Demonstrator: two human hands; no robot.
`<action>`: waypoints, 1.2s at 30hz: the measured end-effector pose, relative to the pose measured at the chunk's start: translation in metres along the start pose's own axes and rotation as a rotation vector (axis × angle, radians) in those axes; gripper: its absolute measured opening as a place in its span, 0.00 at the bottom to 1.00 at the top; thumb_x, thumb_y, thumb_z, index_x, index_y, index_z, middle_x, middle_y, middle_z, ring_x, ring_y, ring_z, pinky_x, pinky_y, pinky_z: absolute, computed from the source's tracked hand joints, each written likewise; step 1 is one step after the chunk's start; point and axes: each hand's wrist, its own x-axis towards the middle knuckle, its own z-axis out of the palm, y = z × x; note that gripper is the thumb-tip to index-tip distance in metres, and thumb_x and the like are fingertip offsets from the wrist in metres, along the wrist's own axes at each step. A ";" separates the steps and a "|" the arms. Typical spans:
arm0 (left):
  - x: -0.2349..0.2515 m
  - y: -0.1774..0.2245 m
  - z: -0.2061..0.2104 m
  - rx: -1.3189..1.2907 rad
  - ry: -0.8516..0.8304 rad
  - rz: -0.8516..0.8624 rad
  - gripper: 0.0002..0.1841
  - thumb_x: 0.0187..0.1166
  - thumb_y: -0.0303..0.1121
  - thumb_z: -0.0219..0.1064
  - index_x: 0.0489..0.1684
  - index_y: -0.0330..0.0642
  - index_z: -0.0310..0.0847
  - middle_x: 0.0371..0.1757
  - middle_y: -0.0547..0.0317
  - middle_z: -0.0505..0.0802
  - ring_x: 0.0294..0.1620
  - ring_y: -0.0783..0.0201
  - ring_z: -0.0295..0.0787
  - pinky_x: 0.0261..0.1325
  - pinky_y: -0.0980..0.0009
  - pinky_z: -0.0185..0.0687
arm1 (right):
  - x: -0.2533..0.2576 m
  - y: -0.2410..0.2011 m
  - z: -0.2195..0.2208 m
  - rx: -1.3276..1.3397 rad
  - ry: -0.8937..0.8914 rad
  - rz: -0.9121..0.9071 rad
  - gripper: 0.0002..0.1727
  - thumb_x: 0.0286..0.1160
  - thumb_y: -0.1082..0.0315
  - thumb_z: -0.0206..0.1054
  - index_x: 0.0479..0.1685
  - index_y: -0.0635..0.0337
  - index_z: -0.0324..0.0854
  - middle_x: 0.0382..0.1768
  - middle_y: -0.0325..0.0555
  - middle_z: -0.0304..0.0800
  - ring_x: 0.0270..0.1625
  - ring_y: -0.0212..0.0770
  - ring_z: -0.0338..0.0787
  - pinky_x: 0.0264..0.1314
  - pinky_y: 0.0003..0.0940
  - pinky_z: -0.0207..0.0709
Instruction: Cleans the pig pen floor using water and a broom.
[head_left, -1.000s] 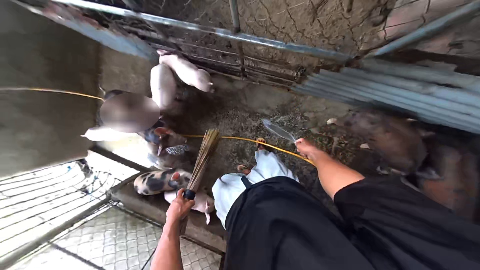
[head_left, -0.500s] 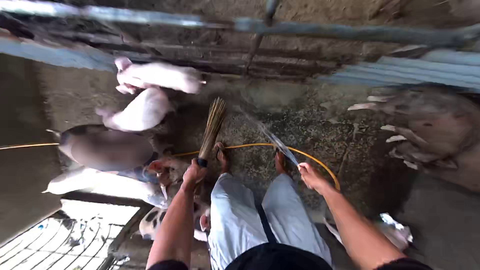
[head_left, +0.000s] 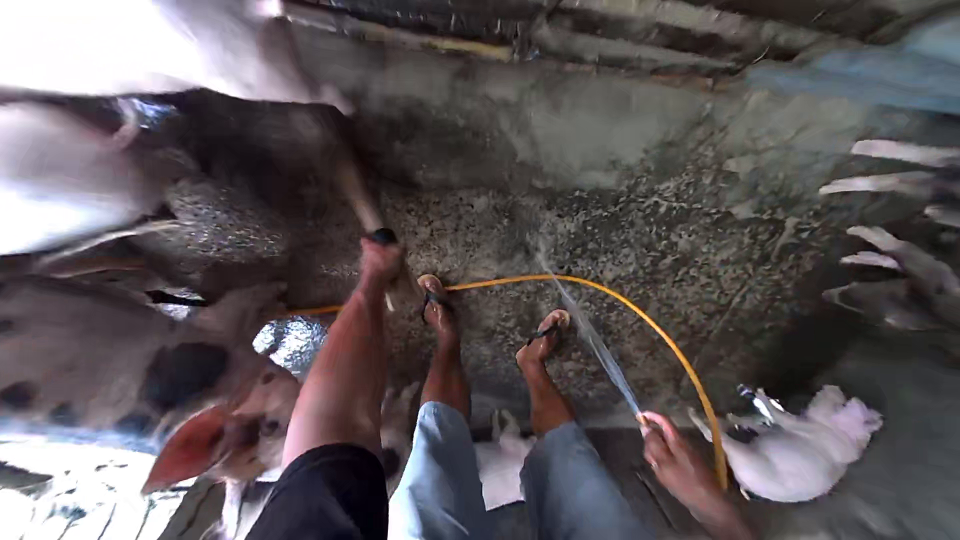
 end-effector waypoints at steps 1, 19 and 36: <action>-0.011 -0.023 0.020 0.120 -0.083 0.037 0.46 0.69 0.42 0.79 0.86 0.39 0.54 0.57 0.30 0.89 0.53 0.36 0.91 0.55 0.36 0.87 | 0.000 -0.001 0.003 0.002 -0.006 0.000 0.23 0.92 0.65 0.51 0.81 0.63 0.68 0.30 0.53 0.81 0.27 0.46 0.80 0.35 0.47 0.79; 0.044 0.054 -0.038 -0.092 0.083 0.140 0.47 0.65 0.38 0.80 0.87 0.38 0.58 0.65 0.31 0.87 0.62 0.36 0.87 0.63 0.35 0.83 | 0.011 -0.002 0.031 -0.066 -0.040 0.008 0.24 0.89 0.65 0.53 0.81 0.64 0.69 0.42 0.65 0.87 0.39 0.58 0.88 0.50 0.59 0.82; -0.006 0.023 0.049 -0.256 0.192 0.165 0.45 0.70 0.37 0.78 0.87 0.34 0.55 0.61 0.32 0.87 0.55 0.43 0.89 0.57 0.43 0.87 | 0.016 0.075 0.034 0.073 0.104 -0.002 0.24 0.90 0.65 0.54 0.79 0.68 0.69 0.42 0.66 0.88 0.39 0.59 0.90 0.52 0.61 0.82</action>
